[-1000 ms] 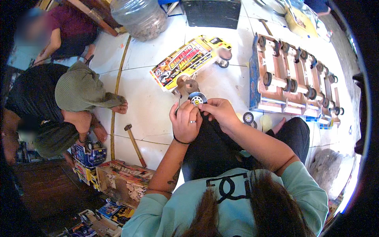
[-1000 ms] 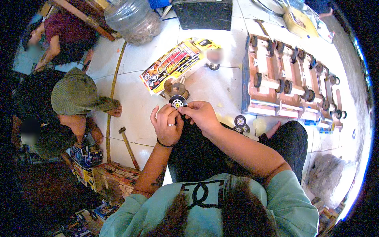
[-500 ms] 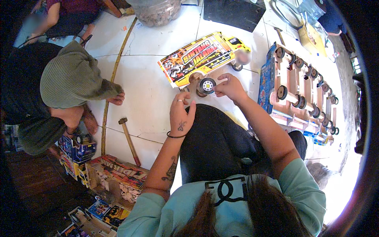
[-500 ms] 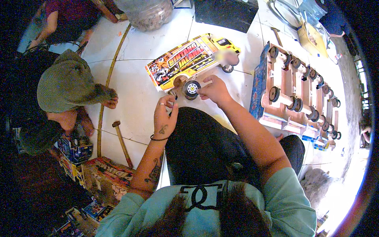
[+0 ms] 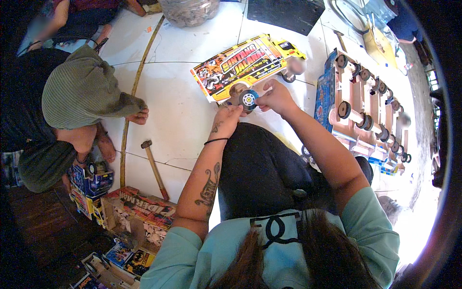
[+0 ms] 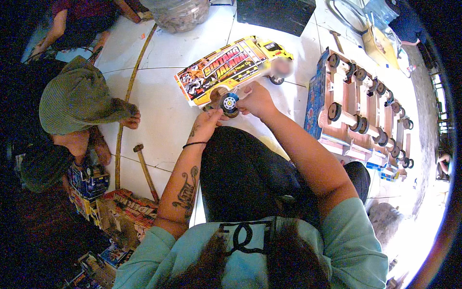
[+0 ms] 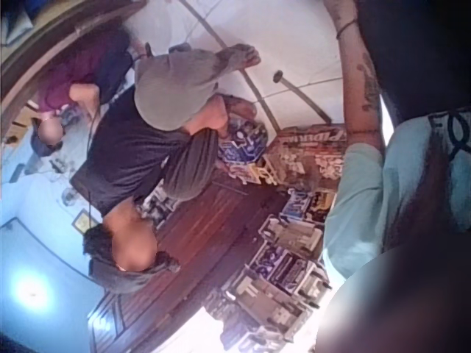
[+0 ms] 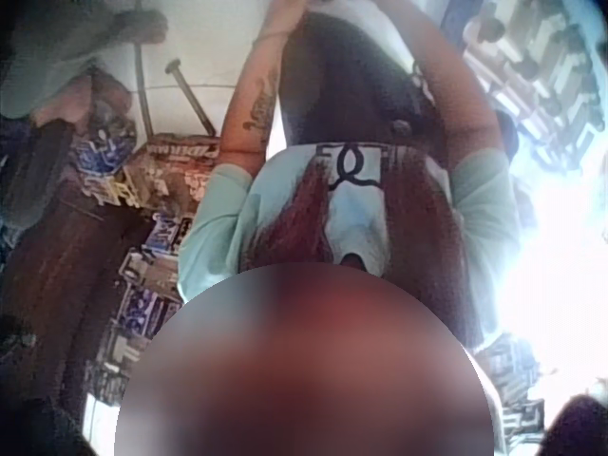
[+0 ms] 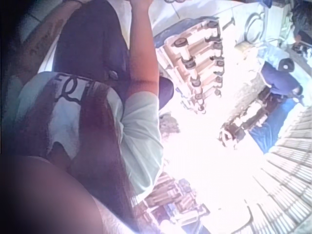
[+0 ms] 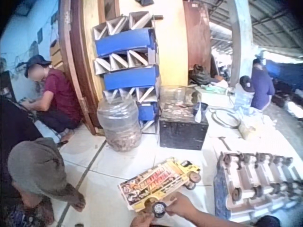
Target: The person sits on the floor and assembles toy trucks by attaching wheels to the wooden chassis. They handle multiple toy trucks and wheels, placing the wheels onto the axles and then setting the assembled trucks into their packaging boxes.
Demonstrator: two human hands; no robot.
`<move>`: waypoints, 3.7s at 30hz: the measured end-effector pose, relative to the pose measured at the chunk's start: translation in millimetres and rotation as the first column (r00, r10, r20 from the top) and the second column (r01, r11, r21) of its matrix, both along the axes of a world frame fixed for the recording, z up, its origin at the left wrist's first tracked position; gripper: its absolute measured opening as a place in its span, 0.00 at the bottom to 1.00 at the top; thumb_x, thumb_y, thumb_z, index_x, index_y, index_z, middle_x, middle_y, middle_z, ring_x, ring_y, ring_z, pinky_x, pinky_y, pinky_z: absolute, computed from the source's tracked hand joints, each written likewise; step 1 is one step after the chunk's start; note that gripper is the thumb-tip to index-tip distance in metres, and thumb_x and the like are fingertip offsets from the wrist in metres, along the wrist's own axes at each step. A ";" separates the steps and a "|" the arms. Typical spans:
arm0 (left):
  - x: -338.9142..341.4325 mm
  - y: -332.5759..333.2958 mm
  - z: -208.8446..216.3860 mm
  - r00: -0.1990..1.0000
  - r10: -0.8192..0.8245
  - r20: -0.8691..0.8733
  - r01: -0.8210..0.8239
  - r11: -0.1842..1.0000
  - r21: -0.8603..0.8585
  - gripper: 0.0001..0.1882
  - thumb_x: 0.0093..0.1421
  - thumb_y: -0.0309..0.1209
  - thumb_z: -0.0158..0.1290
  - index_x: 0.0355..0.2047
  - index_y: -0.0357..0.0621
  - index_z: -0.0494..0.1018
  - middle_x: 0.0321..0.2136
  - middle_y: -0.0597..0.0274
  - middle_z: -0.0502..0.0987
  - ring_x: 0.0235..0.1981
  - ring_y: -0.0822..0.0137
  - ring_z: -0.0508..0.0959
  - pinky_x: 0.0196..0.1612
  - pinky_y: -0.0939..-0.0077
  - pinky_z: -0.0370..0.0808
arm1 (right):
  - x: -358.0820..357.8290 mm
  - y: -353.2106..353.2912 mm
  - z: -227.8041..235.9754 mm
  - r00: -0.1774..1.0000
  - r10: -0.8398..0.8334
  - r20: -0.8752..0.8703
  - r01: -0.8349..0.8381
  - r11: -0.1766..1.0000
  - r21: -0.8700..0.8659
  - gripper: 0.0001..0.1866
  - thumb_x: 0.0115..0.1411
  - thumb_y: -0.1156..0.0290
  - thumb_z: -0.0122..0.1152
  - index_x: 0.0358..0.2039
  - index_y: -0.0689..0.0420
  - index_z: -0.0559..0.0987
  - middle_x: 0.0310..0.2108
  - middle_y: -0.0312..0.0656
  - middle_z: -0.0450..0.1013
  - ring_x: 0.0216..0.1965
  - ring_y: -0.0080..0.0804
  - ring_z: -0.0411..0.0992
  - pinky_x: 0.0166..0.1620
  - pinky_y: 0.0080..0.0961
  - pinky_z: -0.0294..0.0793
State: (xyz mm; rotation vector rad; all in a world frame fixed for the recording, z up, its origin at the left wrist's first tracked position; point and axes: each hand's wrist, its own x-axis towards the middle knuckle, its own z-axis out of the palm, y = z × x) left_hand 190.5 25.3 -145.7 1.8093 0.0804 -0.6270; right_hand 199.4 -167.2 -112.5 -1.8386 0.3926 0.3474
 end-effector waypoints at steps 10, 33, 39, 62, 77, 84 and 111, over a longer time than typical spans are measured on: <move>10.6 -4.2 5.7 0.997 0.038 -0.071 -0.041 0.998 -0.040 0.18 0.58 0.42 0.56 0.32 0.36 0.78 0.28 0.62 0.81 0.26 0.74 0.74 0.34 0.80 0.72 | 3.0 1.5 -1.3 1.000 0.027 -0.015 -0.028 0.997 -0.075 0.24 0.43 0.79 0.69 0.36 0.63 0.64 0.24 0.51 0.75 0.21 0.31 0.75 0.22 0.24 0.77; 16.9 -1.7 -4.1 0.995 -0.063 -0.076 0.060 0.997 -0.039 0.20 0.57 0.47 0.56 0.34 0.40 0.76 0.28 0.62 0.81 0.25 0.75 0.76 0.28 0.80 0.70 | -20.7 -4.7 -47.1 0.975 0.202 0.089 -0.218 0.946 0.240 0.27 0.54 0.44 0.61 0.30 0.61 0.79 0.23 0.38 0.74 0.26 0.23 0.70 0.26 0.20 0.69; 24.3 -8.3 -6.6 0.991 0.008 -0.131 -0.009 1.000 -0.007 0.26 0.60 0.55 0.48 0.36 0.43 0.76 0.27 0.64 0.81 0.23 0.74 0.77 0.25 0.81 0.67 | -1.5 7.5 -39.4 0.987 0.142 0.074 -0.143 0.990 0.007 0.31 0.62 0.43 0.48 0.34 0.64 0.80 0.24 0.45 0.75 0.25 0.30 0.72 0.30 0.26 0.72; -65.6 9.1 14.2 0.858 -0.072 0.508 -0.106 0.944 0.312 0.27 0.57 0.42 0.56 0.49 0.31 0.68 0.43 0.44 0.74 0.46 0.53 0.73 0.53 0.61 0.67 | -178.5 -143.8 12.5 0.908 0.344 0.238 -0.331 0.939 -0.092 0.11 0.58 0.67 0.59 0.40 0.57 0.75 0.28 0.41 0.74 0.29 0.32 0.74 0.34 0.29 0.75; -157.5 -88.9 55.4 0.433 -0.598 0.675 0.190 0.792 0.580 0.36 0.55 0.36 0.55 0.60 0.35 0.55 0.57 0.42 0.60 0.58 0.44 0.59 0.61 0.51 0.54 | -204.7 -133.7 -98.4 0.779 0.627 0.018 -0.417 0.539 -0.732 0.12 0.52 0.67 0.55 0.33 0.63 0.75 0.35 0.52 0.73 0.37 0.50 0.75 0.39 0.41 0.77; -156.4 -85.6 58.8 0.482 -0.547 0.685 0.239 0.834 0.498 0.34 0.57 0.35 0.54 0.61 0.35 0.54 0.55 0.42 0.62 0.56 0.46 0.63 0.60 0.55 0.59 | -200.4 -132.5 -50.4 0.845 0.531 0.068 -0.285 0.554 -0.782 0.10 0.50 0.67 0.58 0.26 0.61 0.77 0.26 0.50 0.76 0.31 0.53 0.76 0.37 0.41 0.76; -161.8 -121.9 101.2 0.459 -0.450 0.766 0.446 0.862 0.240 0.06 0.53 0.24 0.59 0.32 0.36 0.77 0.28 0.54 0.79 0.31 0.61 0.78 0.38 0.71 0.73 | -247.7 -105.0 57.3 0.643 -0.007 0.766 0.096 0.993 -0.072 0.07 0.46 0.76 0.67 0.24 0.56 0.75 0.26 0.40 0.73 0.31 0.38 0.72 0.36 0.31 0.70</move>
